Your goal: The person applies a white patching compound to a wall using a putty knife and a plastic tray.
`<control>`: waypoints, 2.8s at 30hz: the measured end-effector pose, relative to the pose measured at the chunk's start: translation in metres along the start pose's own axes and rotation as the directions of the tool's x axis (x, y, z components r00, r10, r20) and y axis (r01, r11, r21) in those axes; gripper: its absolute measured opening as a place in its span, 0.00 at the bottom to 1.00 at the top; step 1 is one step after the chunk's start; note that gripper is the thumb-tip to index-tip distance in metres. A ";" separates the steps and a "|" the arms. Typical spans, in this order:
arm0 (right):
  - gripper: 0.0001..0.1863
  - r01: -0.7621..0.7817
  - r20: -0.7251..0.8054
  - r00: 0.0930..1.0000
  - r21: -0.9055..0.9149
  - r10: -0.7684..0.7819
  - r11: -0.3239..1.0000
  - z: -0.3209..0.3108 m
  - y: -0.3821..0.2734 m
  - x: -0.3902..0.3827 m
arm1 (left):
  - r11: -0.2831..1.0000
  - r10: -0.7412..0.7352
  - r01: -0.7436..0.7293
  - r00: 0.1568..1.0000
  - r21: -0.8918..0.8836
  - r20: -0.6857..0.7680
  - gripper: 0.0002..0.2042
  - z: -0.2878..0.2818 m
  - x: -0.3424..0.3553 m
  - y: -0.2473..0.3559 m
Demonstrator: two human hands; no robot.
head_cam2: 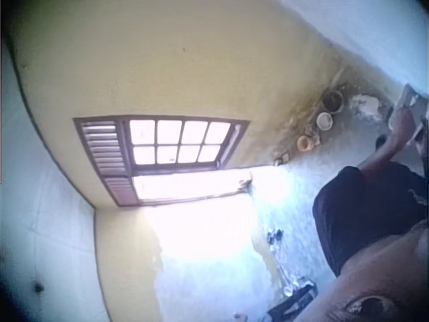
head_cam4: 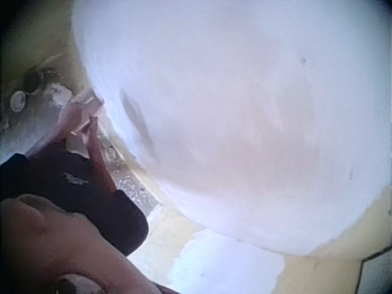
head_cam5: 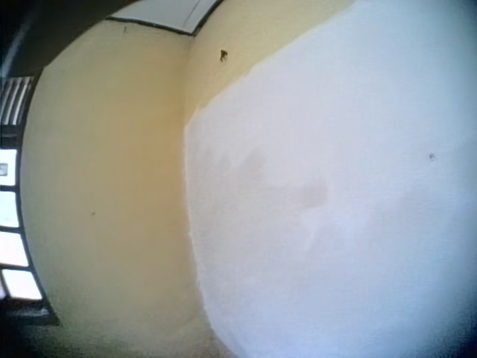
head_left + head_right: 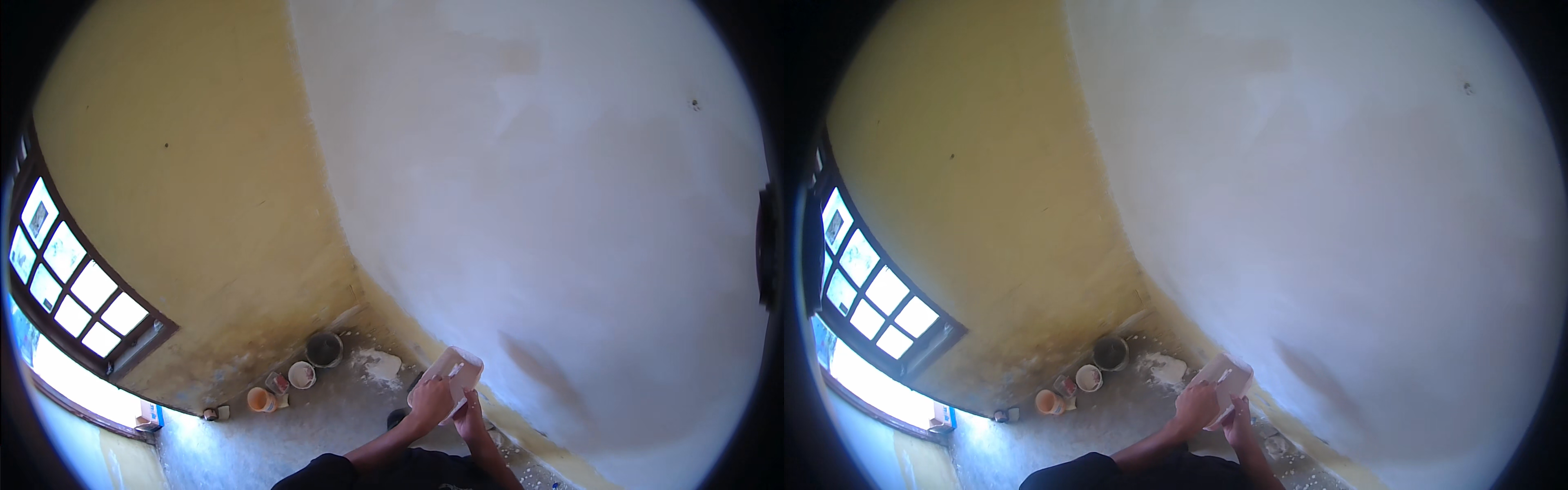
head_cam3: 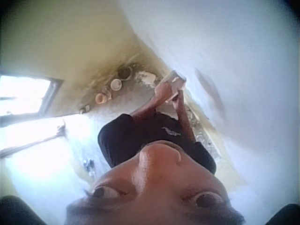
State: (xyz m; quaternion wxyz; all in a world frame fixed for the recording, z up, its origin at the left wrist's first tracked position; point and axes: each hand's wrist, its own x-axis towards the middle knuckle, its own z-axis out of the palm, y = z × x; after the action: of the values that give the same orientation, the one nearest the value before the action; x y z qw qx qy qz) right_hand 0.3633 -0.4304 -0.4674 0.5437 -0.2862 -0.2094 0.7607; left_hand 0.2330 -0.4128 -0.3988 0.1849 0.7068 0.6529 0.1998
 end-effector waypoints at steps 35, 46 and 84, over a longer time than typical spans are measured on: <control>0.31 0.143 -0.270 0.955 0.043 -0.126 0.989 0.086 0.027 0.054 | 0.383 0.086 0.214 0.960 -0.899 0.266 0.13 -0.106 0.059 -0.122; 0.31 0.283 -0.313 0.921 0.135 -0.231 0.950 0.089 0.017 0.040 | -0.045 0.254 0.502 0.842 -0.864 0.476 0.18 -0.115 0.059 -0.119; 0.28 0.280 -0.385 0.903 0.191 -0.191 0.941 -0.049 -0.036 -0.106 | 0.792 -0.327 -0.274 0.565 -0.546 -0.758 0.08 -0.219 0.243 0.032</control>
State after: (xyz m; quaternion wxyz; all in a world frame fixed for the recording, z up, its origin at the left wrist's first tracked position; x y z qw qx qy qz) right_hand 0.4467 -0.5191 -0.4593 0.6920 -0.3251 -0.0450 0.6430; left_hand 0.1619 -0.1732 -0.1853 0.0790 0.4188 0.5710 0.7017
